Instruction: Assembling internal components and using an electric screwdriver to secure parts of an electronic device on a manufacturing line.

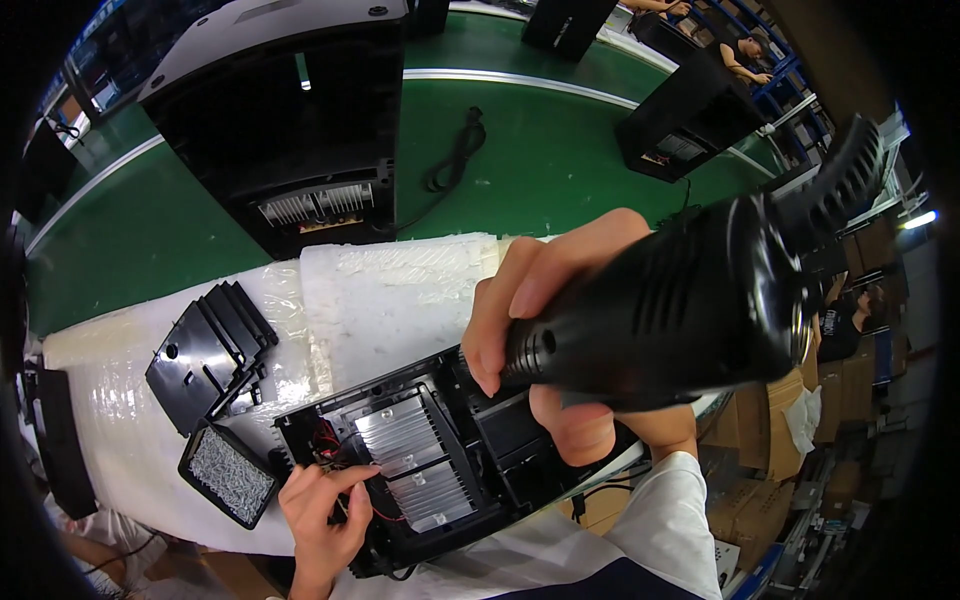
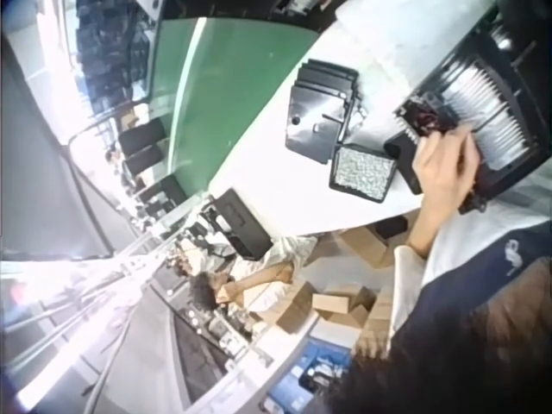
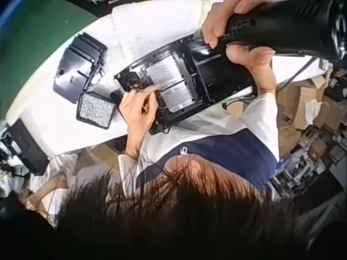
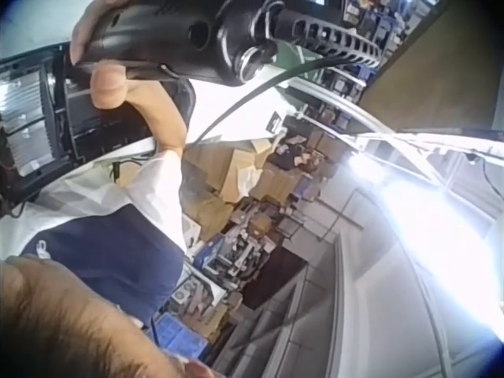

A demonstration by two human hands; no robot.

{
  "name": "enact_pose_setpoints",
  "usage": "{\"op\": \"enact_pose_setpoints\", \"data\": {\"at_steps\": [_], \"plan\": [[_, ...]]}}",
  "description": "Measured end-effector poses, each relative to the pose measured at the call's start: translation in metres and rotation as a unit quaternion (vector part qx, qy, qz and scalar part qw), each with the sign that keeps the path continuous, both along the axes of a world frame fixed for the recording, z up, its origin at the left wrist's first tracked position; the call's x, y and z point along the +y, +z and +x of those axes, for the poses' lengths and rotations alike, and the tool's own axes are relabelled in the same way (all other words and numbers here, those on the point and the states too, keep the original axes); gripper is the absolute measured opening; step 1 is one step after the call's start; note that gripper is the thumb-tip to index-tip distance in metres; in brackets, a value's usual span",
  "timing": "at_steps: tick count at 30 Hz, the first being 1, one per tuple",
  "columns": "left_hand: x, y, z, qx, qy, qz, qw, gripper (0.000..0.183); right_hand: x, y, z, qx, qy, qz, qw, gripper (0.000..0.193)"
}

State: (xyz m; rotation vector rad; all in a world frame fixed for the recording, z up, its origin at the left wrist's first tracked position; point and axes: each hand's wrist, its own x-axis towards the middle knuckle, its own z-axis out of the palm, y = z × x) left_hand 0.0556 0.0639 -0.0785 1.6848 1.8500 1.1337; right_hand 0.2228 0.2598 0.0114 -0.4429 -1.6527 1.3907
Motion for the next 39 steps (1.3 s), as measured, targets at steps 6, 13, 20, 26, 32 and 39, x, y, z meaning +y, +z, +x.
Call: {"op": "enact_pose_setpoints", "data": {"at_steps": [6,13,20,26,32,39], "plan": [[0.000,-0.001,0.001,-0.005,0.002,0.003,1.000,0.018,0.001,-0.005,0.004,0.028,0.020,0.028,0.999,0.066],[0.001,0.000,0.001,-0.002,-0.003,-0.001,1.000,0.017,0.002,-0.001,0.010,0.030,0.015,0.026,0.999,0.067],[0.000,0.000,0.001,-0.004,0.001,0.000,1.000,0.017,0.009,-0.009,0.005,0.049,0.063,0.039,0.996,0.067],[0.001,0.000,0.002,-0.008,-0.001,0.000,1.000,0.018,0.009,-0.008,0.006,0.036,0.069,0.023,0.997,0.068],[0.002,0.001,0.001,-0.011,-0.004,-0.001,1.000,0.018,0.019,-0.013,0.007,0.027,0.131,0.005,0.991,0.067],[0.003,-0.002,0.000,-0.038,0.006,0.021,0.999,0.014,0.031,-0.019,0.003,0.036,0.222,0.000,0.974,0.062]]}}
